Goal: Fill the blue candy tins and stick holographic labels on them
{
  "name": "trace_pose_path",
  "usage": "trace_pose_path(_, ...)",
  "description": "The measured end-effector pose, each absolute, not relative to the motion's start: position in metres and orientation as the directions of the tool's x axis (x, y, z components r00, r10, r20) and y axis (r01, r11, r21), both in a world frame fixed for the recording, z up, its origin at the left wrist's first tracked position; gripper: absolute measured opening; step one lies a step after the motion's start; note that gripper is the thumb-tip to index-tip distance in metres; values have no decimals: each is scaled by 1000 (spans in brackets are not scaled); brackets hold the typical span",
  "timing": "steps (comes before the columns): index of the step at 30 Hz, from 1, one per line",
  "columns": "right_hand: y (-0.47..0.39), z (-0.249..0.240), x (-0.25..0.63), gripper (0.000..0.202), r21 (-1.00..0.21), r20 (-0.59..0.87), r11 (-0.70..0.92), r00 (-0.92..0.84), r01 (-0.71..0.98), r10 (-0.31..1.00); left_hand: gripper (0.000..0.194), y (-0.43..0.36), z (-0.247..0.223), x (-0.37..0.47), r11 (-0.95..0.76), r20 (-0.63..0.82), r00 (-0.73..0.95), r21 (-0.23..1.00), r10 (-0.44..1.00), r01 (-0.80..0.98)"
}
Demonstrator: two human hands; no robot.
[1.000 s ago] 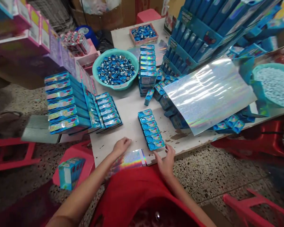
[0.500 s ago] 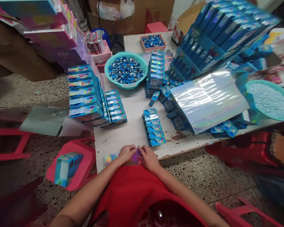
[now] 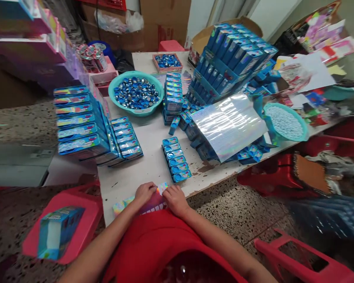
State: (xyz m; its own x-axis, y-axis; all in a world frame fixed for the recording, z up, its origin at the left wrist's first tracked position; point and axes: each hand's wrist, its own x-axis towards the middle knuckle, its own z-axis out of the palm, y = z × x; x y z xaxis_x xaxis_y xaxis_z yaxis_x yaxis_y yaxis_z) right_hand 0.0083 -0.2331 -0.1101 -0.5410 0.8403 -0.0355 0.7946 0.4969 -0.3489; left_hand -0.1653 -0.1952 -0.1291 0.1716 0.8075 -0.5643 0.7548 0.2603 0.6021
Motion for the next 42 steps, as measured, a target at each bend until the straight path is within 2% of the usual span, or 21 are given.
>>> trace_pose_path(4, -241, -77, 27, 16, -530, -5, 339, -403, 777, 915, 22, -200, -123, -161, 229, -511, 75, 505, 856, 832)
trace_pose_path(6, -242, -57, 37, 17, -633, -28, 218, -304, 743, 952, 22, -202, -112, -157, 234, -418, 41, 584, 908, 777)
trace_pose_path(8, -240, -41, 45, 18, -710, -71, 99, -210, 697, 975, 29, -203, -96, -151, 200, -328, 115, 780, 938, 593)
trace_pose_path(10, -234, -33, 50, 19, -769, -120, -10, -129, 639, 984, 37, -203, -82, -142, 207, -305, 282, 922, 910, 327)
trace_pose_path(11, -230, -32, 52, 19, -793, -144, -59, -93, 607, 985, 37, -202, -76, -136, 252, -322, 360, 940, 875, 228)
trace_pose_path(13, -222, -34, 53, 20, -825, -189, -142, -31, 548, 981, 28, -199, -70, -126, 388, -411, 427, 910, 805, 146)
trace_pose_path(16, -210, -43, 53, 21, -833, -248, -232, 37, 501, 968, 23, -191, -71, -117, 492, -509, 375, 858, 775, 149)
trace_pose_path(20, -199, -57, 54, 22, -842, -264, -286, 113, 458, 958, 23, -179, -78, -113, 448, -462, 319, 886, 828, 120)
trace_pose_path(26, -191, -71, 57, 19, -763, -71, -183, 202, 620, 977, 18, -172, -85, -110, 371, -407, 279, 912, 870, 173)
trace_pose_path(31, -188, -80, 56, 17, -740, -19, -175, 241, 650, 970, 16, -170, -88, -110, 376, -415, 275, 908, 867, 185)
trace_pose_path(38, -185, -93, 55, 15, -820, -109, -261, 308, 510, 945, 13, -170, -101, -98, 341, -381, 205, 917, 901, 206)
trace_pose_path(42, -185, -97, 53, 30, -872, -180, -348, 434, 346, 883, 11, -176, -114, -84, 415, -441, 128, 890, 888, 188)
